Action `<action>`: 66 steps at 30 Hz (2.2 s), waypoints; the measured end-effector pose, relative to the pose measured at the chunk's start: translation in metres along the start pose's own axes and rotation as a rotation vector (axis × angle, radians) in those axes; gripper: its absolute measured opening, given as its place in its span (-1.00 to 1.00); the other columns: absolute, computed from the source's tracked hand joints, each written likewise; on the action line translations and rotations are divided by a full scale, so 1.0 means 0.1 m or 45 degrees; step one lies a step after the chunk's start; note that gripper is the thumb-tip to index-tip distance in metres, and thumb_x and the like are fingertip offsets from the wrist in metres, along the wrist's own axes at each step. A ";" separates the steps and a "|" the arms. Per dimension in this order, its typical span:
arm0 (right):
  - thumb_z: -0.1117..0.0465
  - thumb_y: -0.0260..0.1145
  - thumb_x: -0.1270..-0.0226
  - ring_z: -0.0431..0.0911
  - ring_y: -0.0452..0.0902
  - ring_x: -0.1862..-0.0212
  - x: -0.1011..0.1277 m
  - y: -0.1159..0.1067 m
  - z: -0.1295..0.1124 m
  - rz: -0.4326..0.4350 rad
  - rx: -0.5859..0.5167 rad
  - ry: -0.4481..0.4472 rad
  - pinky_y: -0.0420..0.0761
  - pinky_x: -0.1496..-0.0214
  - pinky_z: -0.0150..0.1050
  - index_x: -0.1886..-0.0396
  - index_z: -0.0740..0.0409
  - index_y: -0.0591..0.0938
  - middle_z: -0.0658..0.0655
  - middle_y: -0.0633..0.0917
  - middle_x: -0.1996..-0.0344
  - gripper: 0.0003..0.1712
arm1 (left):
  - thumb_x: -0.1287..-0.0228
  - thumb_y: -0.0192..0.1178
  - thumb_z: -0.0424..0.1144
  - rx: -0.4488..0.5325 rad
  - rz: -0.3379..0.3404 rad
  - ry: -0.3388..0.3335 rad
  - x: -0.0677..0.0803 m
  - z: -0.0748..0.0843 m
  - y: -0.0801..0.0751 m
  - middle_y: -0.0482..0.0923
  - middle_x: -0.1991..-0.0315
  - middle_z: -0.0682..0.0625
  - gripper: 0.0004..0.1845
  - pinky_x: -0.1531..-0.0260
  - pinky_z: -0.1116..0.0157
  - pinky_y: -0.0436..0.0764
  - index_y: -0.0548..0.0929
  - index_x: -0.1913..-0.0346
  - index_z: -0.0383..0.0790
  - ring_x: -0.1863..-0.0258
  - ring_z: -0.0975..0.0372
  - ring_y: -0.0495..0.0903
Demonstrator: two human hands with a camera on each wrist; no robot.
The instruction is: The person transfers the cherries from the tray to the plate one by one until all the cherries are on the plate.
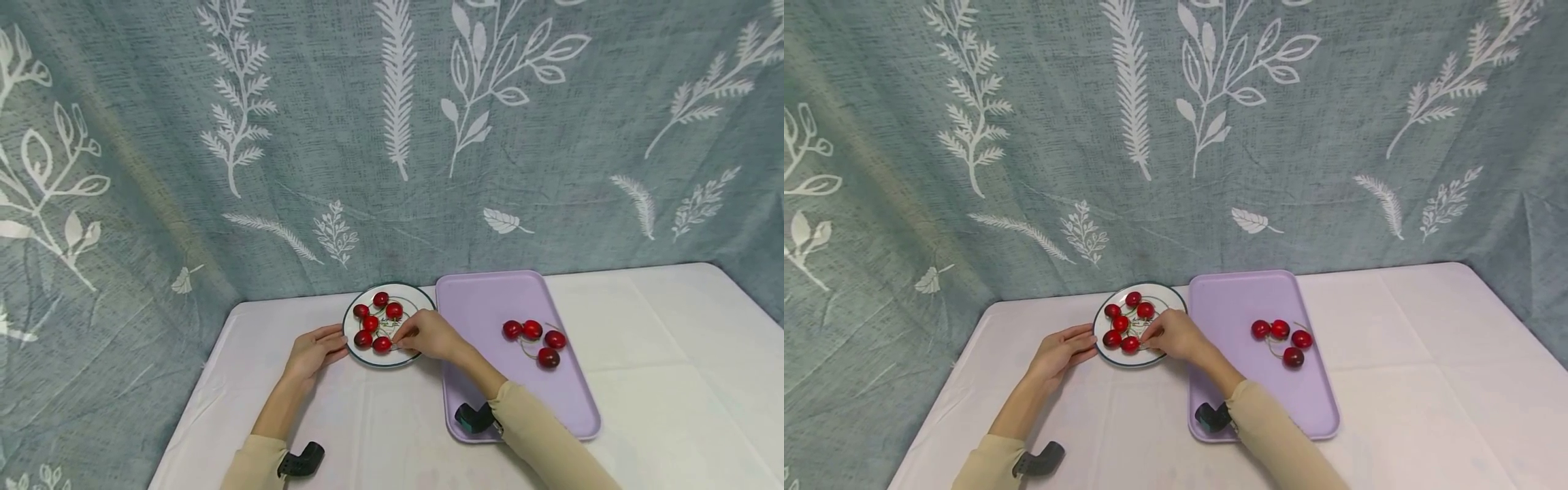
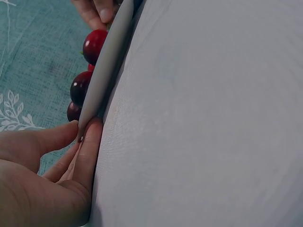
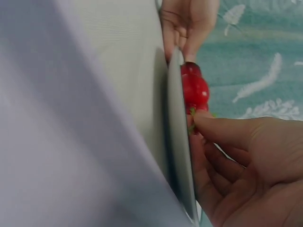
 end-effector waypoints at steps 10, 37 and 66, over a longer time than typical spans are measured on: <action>0.37 0.37 -0.27 -0.31 0.48 0.51 0.00 0.04 0.00 0.058 0.003 -0.002 0.55 0.49 -0.49 0.31 0.23 0.78 0.02 0.73 0.50 -0.92 | -0.37 0.14 -0.49 -0.005 0.014 -0.005 0.02 0.00 0.00 0.48 -0.21 -0.38 -0.54 0.14 0.37 0.72 0.41 -0.29 -0.52 0.22 0.30 0.67; 0.34 0.34 -0.29 -0.21 0.57 0.42 0.27 -0.55 0.11 0.209 0.067 -0.049 0.60 0.39 -0.38 0.23 0.29 0.76 0.09 0.75 0.34 -0.87 | -0.37 0.09 -0.53 0.021 0.000 0.032 0.04 0.00 0.04 0.43 -0.22 -0.45 -0.54 0.13 0.38 0.72 0.35 -0.29 -0.61 0.20 0.30 0.66; 0.41 0.37 -0.16 0.04 0.62 0.32 1.06 -1.66 0.81 0.296 0.473 0.280 0.67 0.28 -0.05 0.26 0.40 0.73 0.19 0.73 0.42 -0.84 | -0.35 0.12 -0.53 0.022 0.031 0.006 0.02 0.00 0.02 0.46 -0.21 -0.41 -0.55 0.15 0.38 0.72 0.41 -0.28 -0.55 0.21 0.31 0.66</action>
Point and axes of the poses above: each hand's wrist, its own x-axis away from the middle knuckle, its own y-axis out of the palm, z = x × y, the point moved 4 cm from there along -x, towards the middle knuckle
